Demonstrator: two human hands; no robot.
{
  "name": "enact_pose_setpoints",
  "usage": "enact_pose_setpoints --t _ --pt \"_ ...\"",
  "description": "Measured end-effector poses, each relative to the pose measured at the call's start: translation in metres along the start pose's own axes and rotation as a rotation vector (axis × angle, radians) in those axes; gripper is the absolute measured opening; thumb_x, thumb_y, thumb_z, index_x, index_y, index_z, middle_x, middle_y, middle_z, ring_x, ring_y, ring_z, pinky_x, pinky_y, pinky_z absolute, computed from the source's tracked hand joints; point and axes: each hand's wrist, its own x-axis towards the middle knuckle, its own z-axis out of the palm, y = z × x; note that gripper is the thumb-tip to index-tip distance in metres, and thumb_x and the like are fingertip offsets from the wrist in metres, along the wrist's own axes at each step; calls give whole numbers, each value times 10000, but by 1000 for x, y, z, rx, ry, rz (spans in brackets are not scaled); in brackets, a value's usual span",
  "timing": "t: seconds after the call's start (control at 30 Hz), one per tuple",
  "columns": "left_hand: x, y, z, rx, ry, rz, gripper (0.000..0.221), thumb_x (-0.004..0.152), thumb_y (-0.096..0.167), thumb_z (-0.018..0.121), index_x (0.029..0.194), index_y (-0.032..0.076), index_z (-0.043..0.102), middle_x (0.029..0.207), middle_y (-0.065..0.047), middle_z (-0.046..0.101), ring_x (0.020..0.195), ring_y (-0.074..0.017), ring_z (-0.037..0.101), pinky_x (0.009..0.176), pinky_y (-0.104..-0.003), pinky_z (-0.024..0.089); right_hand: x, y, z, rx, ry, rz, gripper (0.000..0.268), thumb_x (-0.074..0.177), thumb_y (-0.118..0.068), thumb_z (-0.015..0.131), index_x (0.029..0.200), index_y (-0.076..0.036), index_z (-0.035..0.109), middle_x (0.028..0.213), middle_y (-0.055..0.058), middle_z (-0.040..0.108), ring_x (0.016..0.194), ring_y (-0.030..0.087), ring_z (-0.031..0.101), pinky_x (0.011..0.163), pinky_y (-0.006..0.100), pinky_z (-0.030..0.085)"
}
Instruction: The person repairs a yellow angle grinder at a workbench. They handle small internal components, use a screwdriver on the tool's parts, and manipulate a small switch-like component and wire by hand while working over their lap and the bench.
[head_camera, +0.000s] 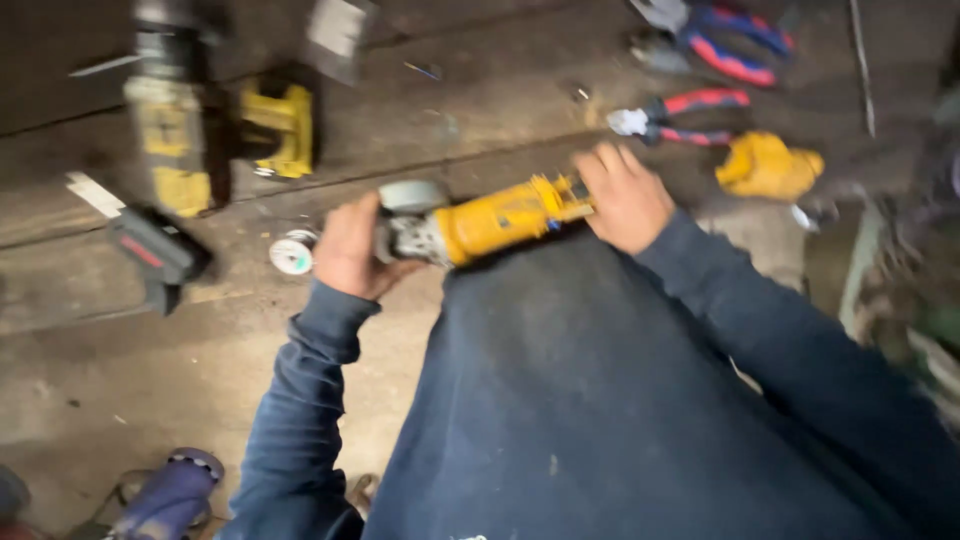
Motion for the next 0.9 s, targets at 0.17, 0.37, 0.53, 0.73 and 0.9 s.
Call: enact_pose_setpoints --t 0.17,0.37,0.53,0.73,0.9 --pt "8 -21 20 292 445 263 784 701 220 947 1342 -11 559 1313 -225 610 1195 -432 602 1031 -500 518 11 7 -1 -205 374 -244 552 753 -7 709 1293 -32 596 1148 132 563 1102 341 568 925 440 523" --pt "2 -44 62 324 537 328 585 756 145 894 1246 -4 610 1272 -196 600 1202 -424 593 1090 -543 522 4 19 5 -131 322 -242 529 841 -85 775 1341 -75 603 1169 124 564 1089 343 568 915 442 526" --pt "-13 -20 52 294 550 254 508 894 182 903 1294 28 632 1368 -149 609 1283 -391 590 1168 -543 483 3 27 -19 94 236 -278 711 802 -252 861 1416 -42 572 1275 200 541 1149 406 579 950 473 523" --pt "13 41 -6 156 404 184 567 852 323 842 1276 11 631 1381 -224 587 1292 -476 528 1130 -570 374 37 41 -11 153 -16 -277 753 800 -440 884 1363 -26 604 1198 205 585 1044 430 630 865 486 530" --pt "19 29 24 283 318 105 429 935 260 827 1271 58 656 1347 -114 675 1322 -318 597 1215 -546 370 44 41 -1 45 -10 -346 649 841 -464 870 1235 0 643 1119 188 621 1005 424 644 854 493 530"
